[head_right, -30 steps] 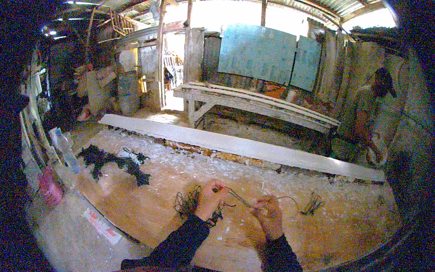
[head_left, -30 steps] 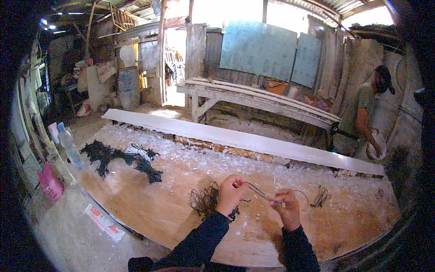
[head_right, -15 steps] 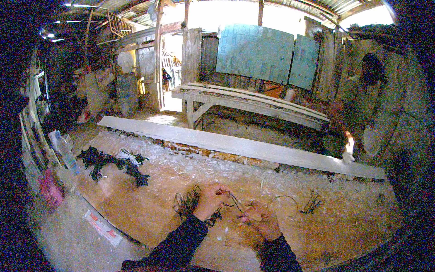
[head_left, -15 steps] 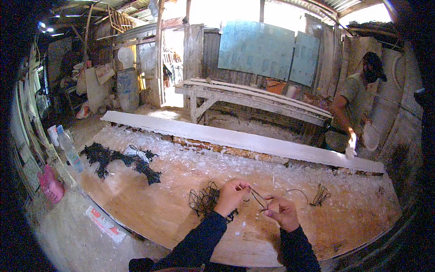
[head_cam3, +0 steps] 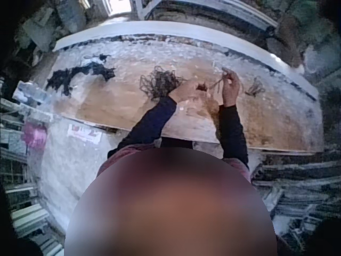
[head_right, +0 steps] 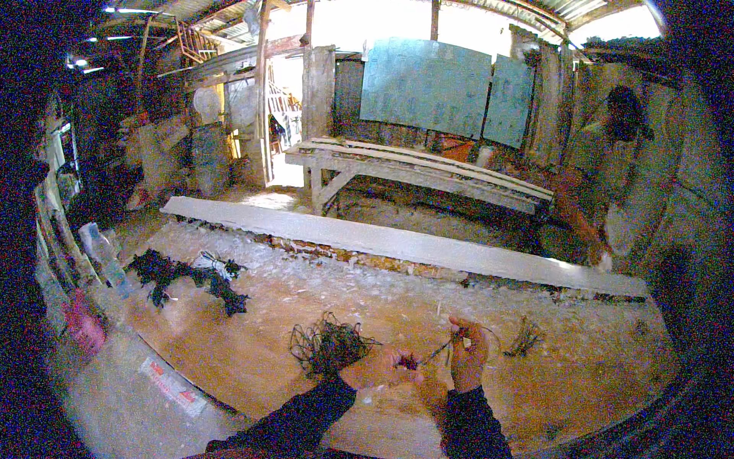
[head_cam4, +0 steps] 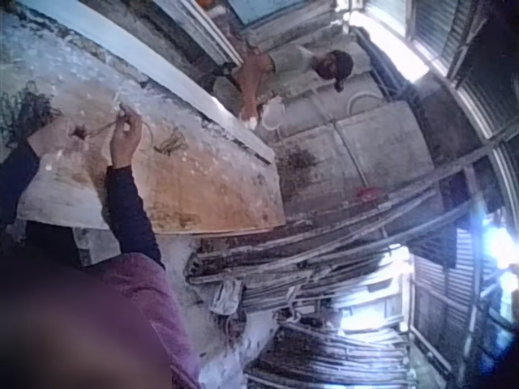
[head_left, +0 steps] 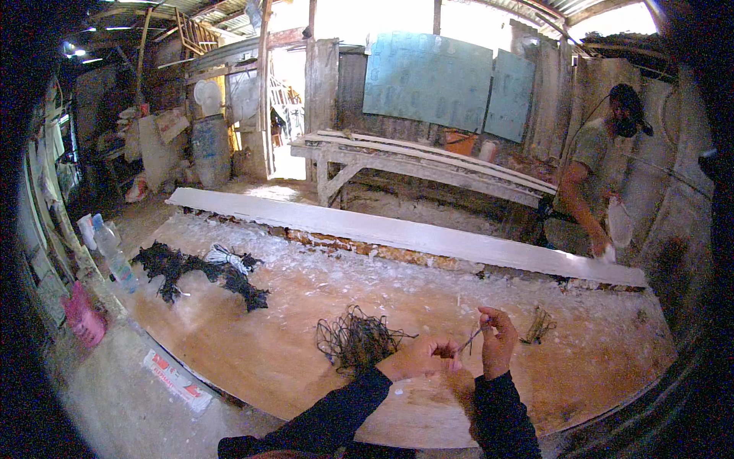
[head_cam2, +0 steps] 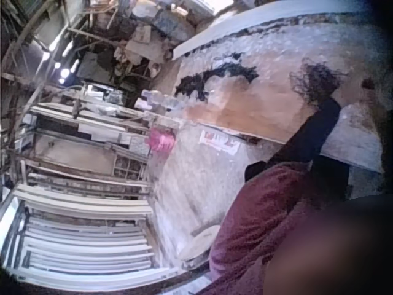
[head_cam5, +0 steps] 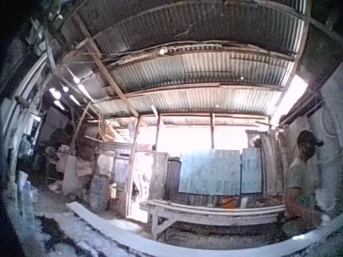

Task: The person sits on the floor and ties black cords into knots by hand. They repeatedly pick up cords, tie them, and place the finished knots on the table. Another person is visible in the background working at a separate table.

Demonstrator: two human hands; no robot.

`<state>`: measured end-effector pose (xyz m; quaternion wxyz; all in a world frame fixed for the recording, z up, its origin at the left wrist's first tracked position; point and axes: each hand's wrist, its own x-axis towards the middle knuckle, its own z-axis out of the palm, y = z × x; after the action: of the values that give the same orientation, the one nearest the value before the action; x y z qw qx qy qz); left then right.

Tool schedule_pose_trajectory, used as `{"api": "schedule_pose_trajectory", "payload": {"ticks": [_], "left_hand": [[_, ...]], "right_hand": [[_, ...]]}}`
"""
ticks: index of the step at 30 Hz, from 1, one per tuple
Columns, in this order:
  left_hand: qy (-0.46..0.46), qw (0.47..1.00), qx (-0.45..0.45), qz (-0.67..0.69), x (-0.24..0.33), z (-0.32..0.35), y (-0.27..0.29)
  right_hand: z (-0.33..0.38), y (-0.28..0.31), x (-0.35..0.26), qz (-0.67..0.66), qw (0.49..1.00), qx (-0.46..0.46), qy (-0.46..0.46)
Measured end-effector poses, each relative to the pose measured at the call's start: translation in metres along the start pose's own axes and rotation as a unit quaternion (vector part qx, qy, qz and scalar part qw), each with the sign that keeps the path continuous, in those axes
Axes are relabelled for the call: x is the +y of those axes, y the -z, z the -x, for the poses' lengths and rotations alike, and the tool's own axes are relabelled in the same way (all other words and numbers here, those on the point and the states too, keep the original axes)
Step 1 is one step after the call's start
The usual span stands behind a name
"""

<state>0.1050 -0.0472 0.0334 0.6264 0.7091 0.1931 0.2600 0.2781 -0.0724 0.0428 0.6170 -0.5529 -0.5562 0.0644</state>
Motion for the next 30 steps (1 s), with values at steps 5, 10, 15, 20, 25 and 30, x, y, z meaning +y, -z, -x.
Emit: {"api": "schedule_pose_trajectory", "payload": {"ticks": [5, 10, 15, 20, 25, 30], "left_hand": [[-0.017, 0.985, 0.169, 0.012, 0.0, -0.002, 0.009], [-0.097, 0.895, 0.431, -0.068, -0.013, -0.006, 0.03], [-0.104, 0.855, 0.501, -0.08, -0.017, -0.005, 0.046], [-0.114, 0.863, 0.484, -0.086, -0.016, -0.003, 0.04], [-0.121, 0.878, 0.443, -0.132, -0.021, -0.005, 0.038], [-0.059, 0.922, 0.361, -0.124, -0.026, -0.008, 0.034]], "right_hand": [[-0.004, 0.001, 0.008, -0.02, 0.999, 0.002, 0.035], [0.005, -0.002, -0.002, -0.016, 0.992, -0.098, 0.081], [0.025, -0.011, -0.027, -0.08, 0.917, -0.383, 0.081], [0.029, -0.016, -0.04, -0.184, 0.89, -0.413, 0.053], [0.024, -0.005, -0.034, -0.082, 0.929, -0.359, 0.031], [0.02, -0.007, -0.016, -0.162, 0.943, -0.238, -0.166]]}}
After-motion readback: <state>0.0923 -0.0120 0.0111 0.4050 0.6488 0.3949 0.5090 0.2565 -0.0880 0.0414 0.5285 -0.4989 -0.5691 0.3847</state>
